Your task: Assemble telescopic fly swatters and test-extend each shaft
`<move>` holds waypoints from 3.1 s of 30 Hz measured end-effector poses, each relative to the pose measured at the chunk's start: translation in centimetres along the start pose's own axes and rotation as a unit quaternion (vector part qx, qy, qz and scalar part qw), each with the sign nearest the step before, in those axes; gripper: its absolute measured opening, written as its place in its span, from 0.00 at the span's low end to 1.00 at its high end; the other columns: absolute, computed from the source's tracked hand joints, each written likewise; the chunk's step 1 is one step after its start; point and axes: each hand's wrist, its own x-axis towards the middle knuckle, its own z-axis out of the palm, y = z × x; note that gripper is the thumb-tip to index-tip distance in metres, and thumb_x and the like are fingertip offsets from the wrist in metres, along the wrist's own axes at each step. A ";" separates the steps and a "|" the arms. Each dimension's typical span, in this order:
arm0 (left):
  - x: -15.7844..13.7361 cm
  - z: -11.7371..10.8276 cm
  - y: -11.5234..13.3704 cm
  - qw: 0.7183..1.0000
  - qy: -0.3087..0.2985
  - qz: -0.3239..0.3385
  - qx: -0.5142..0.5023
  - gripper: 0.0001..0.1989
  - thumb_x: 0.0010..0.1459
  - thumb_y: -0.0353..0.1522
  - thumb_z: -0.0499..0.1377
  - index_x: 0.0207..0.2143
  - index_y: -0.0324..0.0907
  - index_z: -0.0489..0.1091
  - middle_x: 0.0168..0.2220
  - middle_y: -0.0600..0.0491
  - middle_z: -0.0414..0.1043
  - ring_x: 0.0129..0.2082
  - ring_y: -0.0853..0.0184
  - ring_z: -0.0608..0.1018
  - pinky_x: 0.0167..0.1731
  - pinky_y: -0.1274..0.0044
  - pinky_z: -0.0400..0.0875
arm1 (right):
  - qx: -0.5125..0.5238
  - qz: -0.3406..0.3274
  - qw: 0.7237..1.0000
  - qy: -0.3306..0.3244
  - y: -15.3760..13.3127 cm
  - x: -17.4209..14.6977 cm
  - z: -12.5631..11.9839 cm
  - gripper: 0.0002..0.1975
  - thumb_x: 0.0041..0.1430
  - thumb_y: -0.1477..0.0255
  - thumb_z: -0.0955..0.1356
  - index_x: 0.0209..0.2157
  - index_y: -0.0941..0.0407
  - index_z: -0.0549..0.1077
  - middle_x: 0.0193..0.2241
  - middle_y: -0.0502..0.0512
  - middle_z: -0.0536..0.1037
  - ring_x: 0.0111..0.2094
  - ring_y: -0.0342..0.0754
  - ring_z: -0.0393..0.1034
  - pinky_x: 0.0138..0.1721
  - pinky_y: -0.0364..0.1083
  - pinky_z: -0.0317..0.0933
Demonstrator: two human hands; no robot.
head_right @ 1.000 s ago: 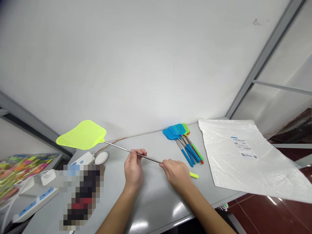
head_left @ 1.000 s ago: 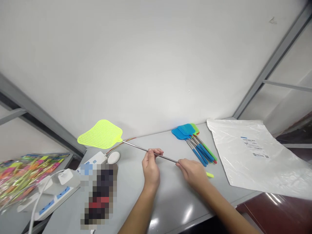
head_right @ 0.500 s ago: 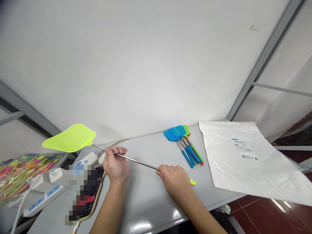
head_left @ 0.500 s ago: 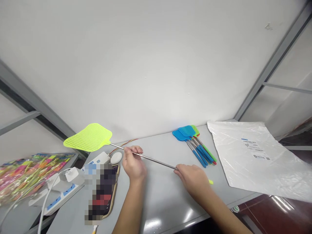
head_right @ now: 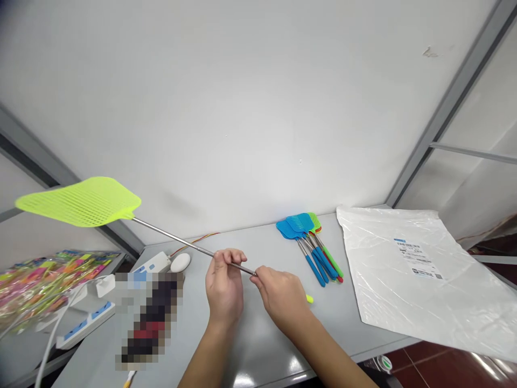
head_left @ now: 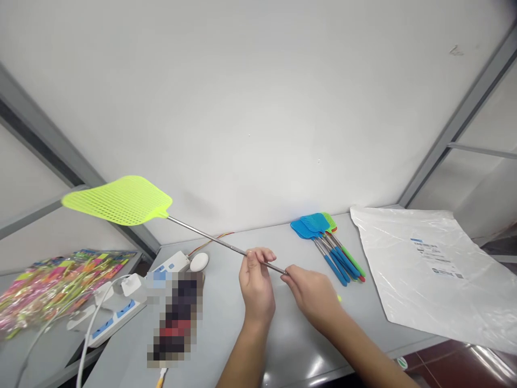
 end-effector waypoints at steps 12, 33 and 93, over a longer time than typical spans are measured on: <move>6.8 -5.0 4.4 0.968 0.174 0.012 -0.180 0.16 0.62 0.39 0.54 0.24 0.42 0.58 0.21 0.60 0.51 0.20 0.74 0.60 0.30 0.77 0.66 | -0.092 -0.029 0.995 -0.002 4.6 -6.1 -0.1 0.18 0.68 0.64 0.56 0.24 0.53 0.64 0.15 0.46 0.68 0.16 0.44 0.61 0.23 0.45 0.42; 1.9 2.4 -0.5 0.986 0.075 -0.044 -0.142 0.17 0.62 0.45 0.52 0.28 0.43 0.61 0.22 0.58 0.58 0.24 0.71 0.65 0.33 0.74 0.66 | -0.062 -0.023 0.998 -0.009 8.3 -2.6 -1.3 0.18 0.68 0.61 0.56 0.32 0.54 0.70 0.22 0.48 0.74 0.23 0.45 0.69 0.26 0.44 0.49; -1.3 -6.6 -3.0 0.977 -0.102 -0.128 0.134 0.15 0.57 0.42 0.60 0.38 0.39 0.72 0.30 0.50 0.74 0.30 0.68 0.74 0.38 0.73 0.68 | -0.024 0.059 0.967 0.246 15.2 -10.1 -1.3 0.11 0.64 0.73 0.62 0.45 0.54 0.72 0.42 0.57 0.76 0.45 0.50 0.69 0.56 0.59 0.54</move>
